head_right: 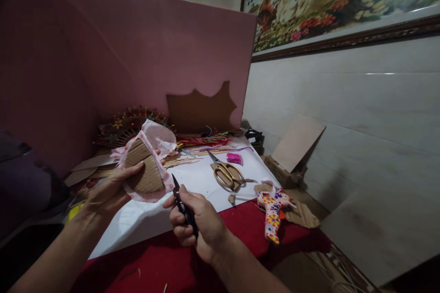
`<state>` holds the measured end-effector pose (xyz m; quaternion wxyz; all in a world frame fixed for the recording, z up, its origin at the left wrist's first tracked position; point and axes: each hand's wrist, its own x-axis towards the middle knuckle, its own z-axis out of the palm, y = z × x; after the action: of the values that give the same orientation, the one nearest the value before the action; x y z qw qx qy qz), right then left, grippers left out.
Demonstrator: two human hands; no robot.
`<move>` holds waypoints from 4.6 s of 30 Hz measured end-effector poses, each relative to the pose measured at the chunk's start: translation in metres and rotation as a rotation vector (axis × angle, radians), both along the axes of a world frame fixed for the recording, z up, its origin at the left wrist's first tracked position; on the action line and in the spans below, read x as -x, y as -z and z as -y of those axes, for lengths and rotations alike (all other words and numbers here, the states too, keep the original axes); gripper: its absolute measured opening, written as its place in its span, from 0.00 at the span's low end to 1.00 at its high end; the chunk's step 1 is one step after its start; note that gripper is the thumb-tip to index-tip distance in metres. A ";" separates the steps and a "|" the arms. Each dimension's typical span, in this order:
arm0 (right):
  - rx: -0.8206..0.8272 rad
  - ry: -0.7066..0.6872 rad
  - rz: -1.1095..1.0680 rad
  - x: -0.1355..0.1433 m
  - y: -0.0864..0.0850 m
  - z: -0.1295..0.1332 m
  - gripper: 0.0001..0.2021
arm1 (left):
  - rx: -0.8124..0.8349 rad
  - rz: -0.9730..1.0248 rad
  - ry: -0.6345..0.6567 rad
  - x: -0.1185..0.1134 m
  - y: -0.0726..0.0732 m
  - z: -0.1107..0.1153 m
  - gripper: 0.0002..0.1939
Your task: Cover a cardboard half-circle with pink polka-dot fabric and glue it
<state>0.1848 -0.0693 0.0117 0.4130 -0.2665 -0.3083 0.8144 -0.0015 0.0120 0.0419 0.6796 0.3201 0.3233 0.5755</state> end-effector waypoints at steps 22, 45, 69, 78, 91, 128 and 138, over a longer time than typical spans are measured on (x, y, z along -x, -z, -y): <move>0.092 -0.034 -0.058 0.000 0.003 0.004 0.18 | -0.037 -0.006 0.113 0.003 0.002 0.001 0.16; -0.049 0.001 -0.008 0.000 0.007 0.002 0.20 | -0.033 0.011 0.116 0.001 0.003 0.001 0.20; 0.013 0.025 -0.072 0.003 0.015 -0.003 0.18 | -0.079 -0.063 0.170 0.004 0.009 0.000 0.21; 0.014 0.033 -0.053 0.003 0.016 0.000 0.17 | -0.084 -0.061 0.201 0.005 0.009 -0.001 0.25; -0.003 -0.034 0.014 -0.001 0.006 -0.001 0.22 | -0.068 -0.116 0.274 0.006 0.013 0.000 0.20; -0.016 0.041 0.106 0.003 0.009 0.000 0.22 | -0.107 -0.159 0.300 0.001 0.008 0.004 0.17; -0.021 0.019 0.151 0.001 0.008 0.000 0.21 | -0.223 -0.150 0.242 0.001 0.009 0.004 0.21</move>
<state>0.1843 -0.0691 0.0040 0.3990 -0.3256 -0.3448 0.7848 -0.0027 0.0079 0.0331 0.6783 0.4721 0.2665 0.4961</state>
